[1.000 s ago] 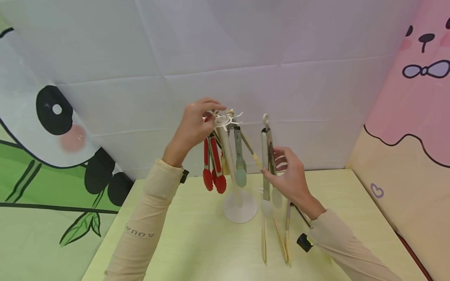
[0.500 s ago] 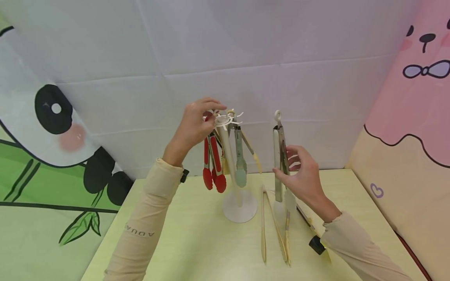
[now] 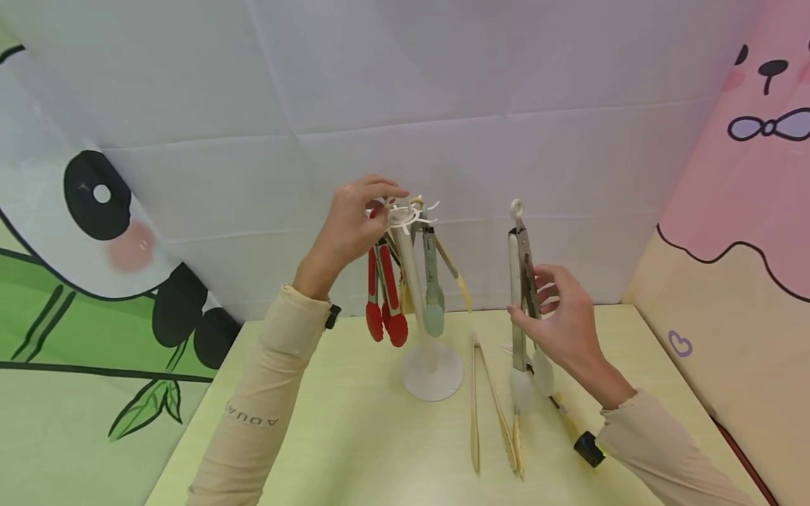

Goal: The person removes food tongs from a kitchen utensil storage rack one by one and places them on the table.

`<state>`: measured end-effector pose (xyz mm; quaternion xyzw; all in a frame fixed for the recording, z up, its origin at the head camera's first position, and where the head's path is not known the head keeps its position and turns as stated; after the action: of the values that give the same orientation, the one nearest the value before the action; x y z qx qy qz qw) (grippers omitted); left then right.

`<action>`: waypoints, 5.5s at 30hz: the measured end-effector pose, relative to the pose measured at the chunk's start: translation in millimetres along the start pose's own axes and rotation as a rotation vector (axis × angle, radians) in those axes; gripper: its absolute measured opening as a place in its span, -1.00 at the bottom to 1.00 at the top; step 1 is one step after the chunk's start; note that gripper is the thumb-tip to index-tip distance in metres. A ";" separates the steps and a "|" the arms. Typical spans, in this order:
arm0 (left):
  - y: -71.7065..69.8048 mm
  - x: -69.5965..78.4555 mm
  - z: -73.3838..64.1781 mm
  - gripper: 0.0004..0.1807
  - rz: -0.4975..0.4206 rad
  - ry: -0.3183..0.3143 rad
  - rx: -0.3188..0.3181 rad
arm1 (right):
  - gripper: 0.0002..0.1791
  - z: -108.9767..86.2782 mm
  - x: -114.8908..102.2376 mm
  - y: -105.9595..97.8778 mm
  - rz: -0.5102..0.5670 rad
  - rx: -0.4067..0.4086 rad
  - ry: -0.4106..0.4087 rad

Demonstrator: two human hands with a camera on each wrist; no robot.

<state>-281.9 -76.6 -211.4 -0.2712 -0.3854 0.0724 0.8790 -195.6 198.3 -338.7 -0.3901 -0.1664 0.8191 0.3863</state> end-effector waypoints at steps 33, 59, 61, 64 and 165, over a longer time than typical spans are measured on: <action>2.1 0.2 -1.5 -0.52 0.013 0.020 0.018 | -0.43 -19.1 31.0 -26.9 -0.130 -0.042 0.055; 2.0 1.6 -0.5 -0.54 0.024 0.007 0.023 | -0.39 -34.7 71.7 -35.1 -0.278 -0.117 0.081; 2.0 1.3 -0.6 -0.54 0.024 0.008 0.023 | -0.39 -35.7 74.7 -34.4 -0.295 -0.129 0.089; 2.1 1.0 -0.8 -0.54 0.024 0.005 0.025 | -0.39 -37.6 79.5 -33.3 -0.304 -0.141 0.091; 7.6 6.3 -2.2 -0.54 0.024 -0.007 0.029 | -0.45 -118.8 176.3 33.0 -0.430 -0.767 0.259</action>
<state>-275.3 -69.0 -212.6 -0.2627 -0.3839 0.0896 0.8807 -191.0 308.0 -523.7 -0.5607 -0.4851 0.5440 0.3929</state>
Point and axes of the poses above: each hand's wrist, its own z-axis towards the middle knuckle, its own y-axis out of the palm, x = y × z, the point moved 2 cm from there along z, towards the middle knuckle, and after that the axes turned 14 degrees about -z, right-handed, at the moved point
